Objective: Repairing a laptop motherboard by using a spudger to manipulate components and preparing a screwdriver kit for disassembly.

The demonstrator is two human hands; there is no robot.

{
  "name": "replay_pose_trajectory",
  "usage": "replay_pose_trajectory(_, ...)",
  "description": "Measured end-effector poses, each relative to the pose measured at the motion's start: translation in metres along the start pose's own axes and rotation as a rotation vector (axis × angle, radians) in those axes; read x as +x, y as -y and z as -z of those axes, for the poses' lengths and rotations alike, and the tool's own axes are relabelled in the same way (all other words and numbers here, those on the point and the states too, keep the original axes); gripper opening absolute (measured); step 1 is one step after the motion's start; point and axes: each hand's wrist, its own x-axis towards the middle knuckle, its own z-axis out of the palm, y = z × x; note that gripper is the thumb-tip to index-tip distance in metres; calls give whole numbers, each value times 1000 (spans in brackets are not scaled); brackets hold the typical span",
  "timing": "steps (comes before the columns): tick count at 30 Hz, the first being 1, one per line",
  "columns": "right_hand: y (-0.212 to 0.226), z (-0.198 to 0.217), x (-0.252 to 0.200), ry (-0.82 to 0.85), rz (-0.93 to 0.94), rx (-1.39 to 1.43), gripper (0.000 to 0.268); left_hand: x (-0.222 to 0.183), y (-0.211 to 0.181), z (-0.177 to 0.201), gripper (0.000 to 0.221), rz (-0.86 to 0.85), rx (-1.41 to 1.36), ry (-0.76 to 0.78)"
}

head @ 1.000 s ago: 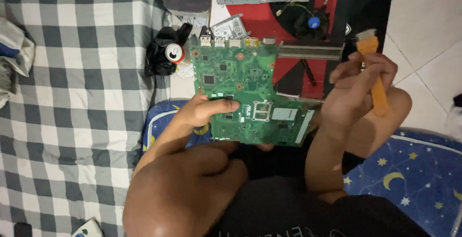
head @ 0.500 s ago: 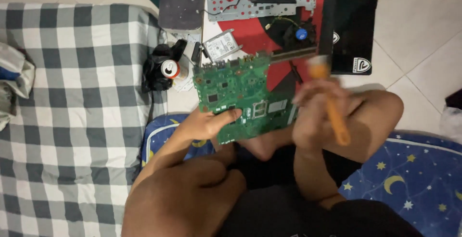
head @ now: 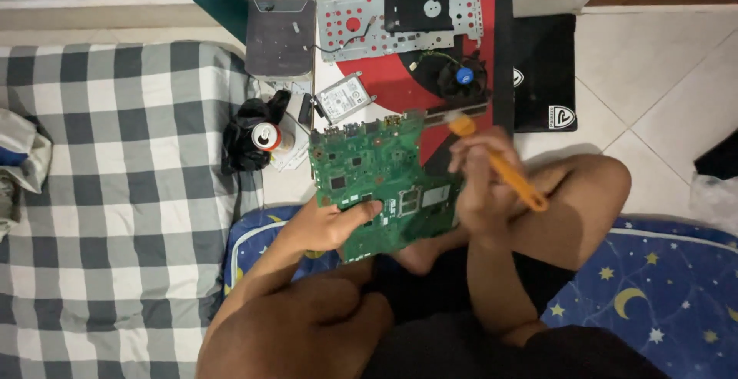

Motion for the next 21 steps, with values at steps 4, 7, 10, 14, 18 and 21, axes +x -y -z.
replay_pose_trajectory(4,5,0,-5,4,-74,-60,18,-15,31,-2,27,39,30,-18)
replay_pose_trajectory(7,14,-12,-9,45,-123,-69,16,-5,14,-2,25,31,73,-30)
replay_pose_trajectory(10,-4,0,-1,-42,-124,-64,16,8,-11,-3,20,6,112,-49)
replay_pose_trajectory(14,-9,27,22,-243,-92,-191,18,37,-81,-10,14,-54,240,-75)
replay_pose_trajectory(18,-12,24,16,-252,-188,70,19,21,-42,5,52,-237,736,-29)
replay_pose_trajectory(21,-18,18,16,-169,-277,114,18,23,-35,11,36,-439,1075,-106)
